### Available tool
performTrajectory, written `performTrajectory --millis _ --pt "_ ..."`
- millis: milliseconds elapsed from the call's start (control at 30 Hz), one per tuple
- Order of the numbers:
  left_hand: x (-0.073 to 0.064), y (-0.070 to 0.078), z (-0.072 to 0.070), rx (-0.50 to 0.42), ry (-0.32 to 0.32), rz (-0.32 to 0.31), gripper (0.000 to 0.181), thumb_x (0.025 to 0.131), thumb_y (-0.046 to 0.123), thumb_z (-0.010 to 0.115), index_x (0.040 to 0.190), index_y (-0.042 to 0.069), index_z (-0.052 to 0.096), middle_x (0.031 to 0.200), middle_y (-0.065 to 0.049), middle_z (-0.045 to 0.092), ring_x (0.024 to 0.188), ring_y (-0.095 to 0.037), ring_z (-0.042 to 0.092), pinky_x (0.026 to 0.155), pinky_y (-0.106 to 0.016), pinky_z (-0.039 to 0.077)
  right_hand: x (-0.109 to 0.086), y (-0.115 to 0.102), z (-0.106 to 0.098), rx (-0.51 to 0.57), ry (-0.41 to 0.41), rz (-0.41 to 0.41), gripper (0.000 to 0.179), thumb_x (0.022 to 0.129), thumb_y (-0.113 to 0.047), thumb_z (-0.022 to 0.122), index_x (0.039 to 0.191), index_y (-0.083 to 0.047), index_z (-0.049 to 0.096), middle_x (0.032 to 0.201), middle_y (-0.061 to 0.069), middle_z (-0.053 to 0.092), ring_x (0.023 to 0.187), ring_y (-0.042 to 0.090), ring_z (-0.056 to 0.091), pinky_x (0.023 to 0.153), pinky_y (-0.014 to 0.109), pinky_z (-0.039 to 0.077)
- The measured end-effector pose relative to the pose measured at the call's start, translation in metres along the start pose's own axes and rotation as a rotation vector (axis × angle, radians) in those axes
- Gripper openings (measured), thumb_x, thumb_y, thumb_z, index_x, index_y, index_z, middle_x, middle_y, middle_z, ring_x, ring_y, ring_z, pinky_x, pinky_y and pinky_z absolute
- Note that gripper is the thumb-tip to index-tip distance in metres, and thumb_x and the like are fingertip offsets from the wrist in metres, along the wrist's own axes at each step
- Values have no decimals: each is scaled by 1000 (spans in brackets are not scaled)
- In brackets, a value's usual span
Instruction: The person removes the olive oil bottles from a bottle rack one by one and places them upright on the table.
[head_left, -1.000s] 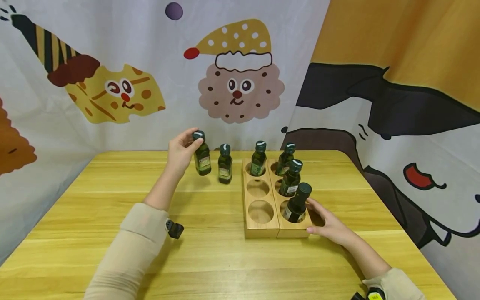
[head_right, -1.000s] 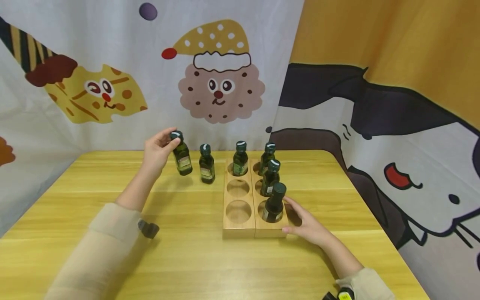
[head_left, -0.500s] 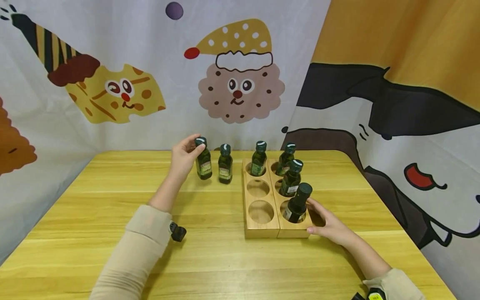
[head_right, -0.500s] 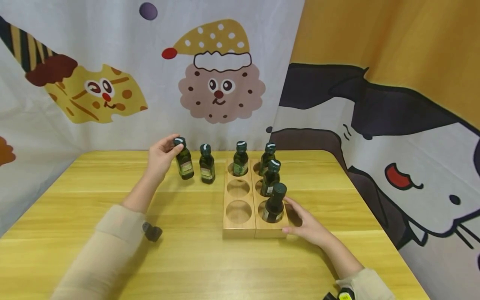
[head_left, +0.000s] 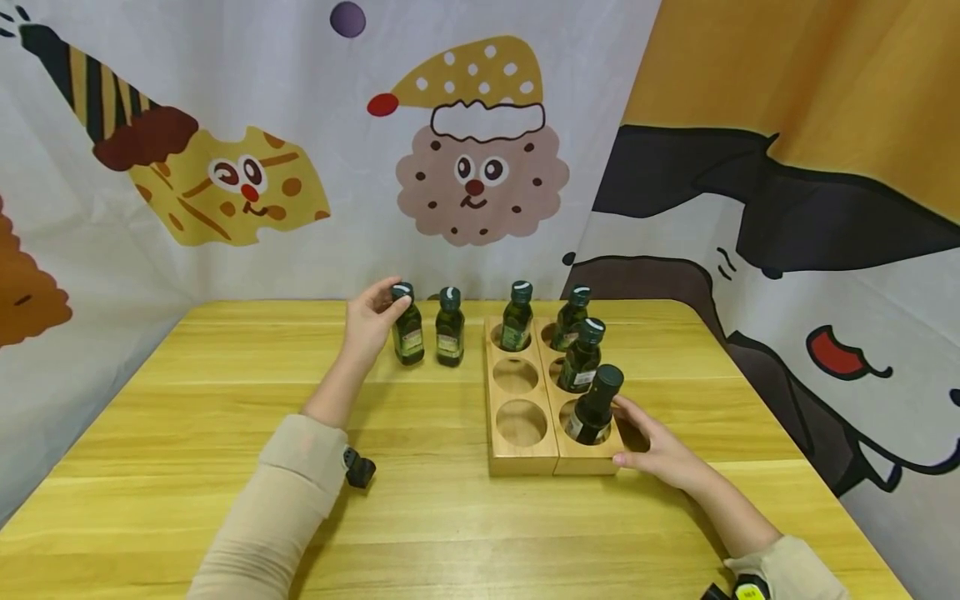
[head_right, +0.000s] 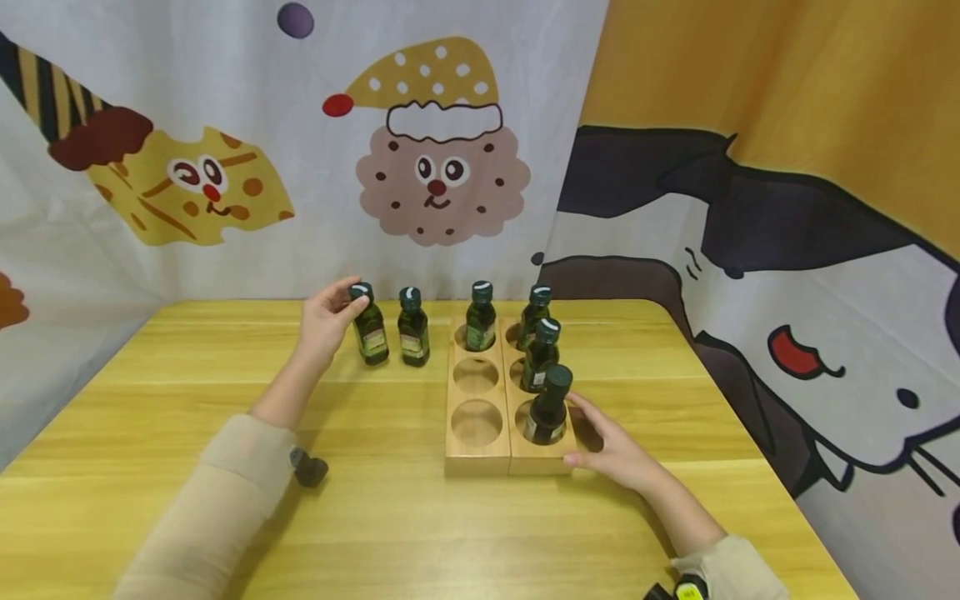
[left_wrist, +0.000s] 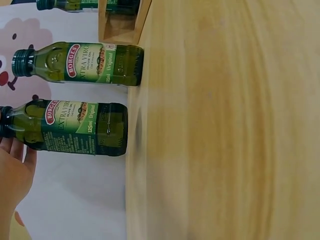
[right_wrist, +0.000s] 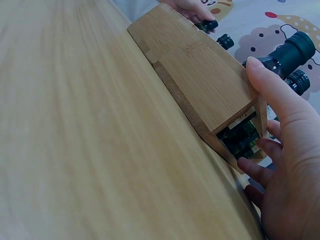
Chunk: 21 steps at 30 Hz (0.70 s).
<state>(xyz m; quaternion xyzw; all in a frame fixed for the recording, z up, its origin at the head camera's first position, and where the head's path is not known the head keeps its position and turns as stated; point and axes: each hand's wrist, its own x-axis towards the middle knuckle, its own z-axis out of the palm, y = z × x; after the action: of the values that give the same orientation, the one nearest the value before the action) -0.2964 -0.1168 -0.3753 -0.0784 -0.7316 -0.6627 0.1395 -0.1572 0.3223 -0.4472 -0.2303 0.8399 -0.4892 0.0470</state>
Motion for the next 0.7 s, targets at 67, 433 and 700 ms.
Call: performTrajectory --millis 67,433,700 --pt "1 -4 0 -2 10 11 39 89 11 69 127 3 61 110 -17 63 95 -15 58 86 -28 48 0 0 0 3 0 1 85 82 -5 73 150 0 22 139 30 41 124 -1 37 100 12 25" --pt "0 -11 3 -11 24 5 39 88 9 70 125 1 61 110 -19 64 95 -17 60 85 -27 49 0 0 0 0 -4 0 85 82 -5 73 150 1 21 139 31 40 130 20 38 100 12 24" --pt "1 -12 5 -24 37 -10 39 87 8 71 125 1 62 109 -19 64 95 -17 60 85 -27 50 1 1 -1 -16 2 1 87 81 -5 74 150 2 22 138 31 42 127 49 33 99 10 23"
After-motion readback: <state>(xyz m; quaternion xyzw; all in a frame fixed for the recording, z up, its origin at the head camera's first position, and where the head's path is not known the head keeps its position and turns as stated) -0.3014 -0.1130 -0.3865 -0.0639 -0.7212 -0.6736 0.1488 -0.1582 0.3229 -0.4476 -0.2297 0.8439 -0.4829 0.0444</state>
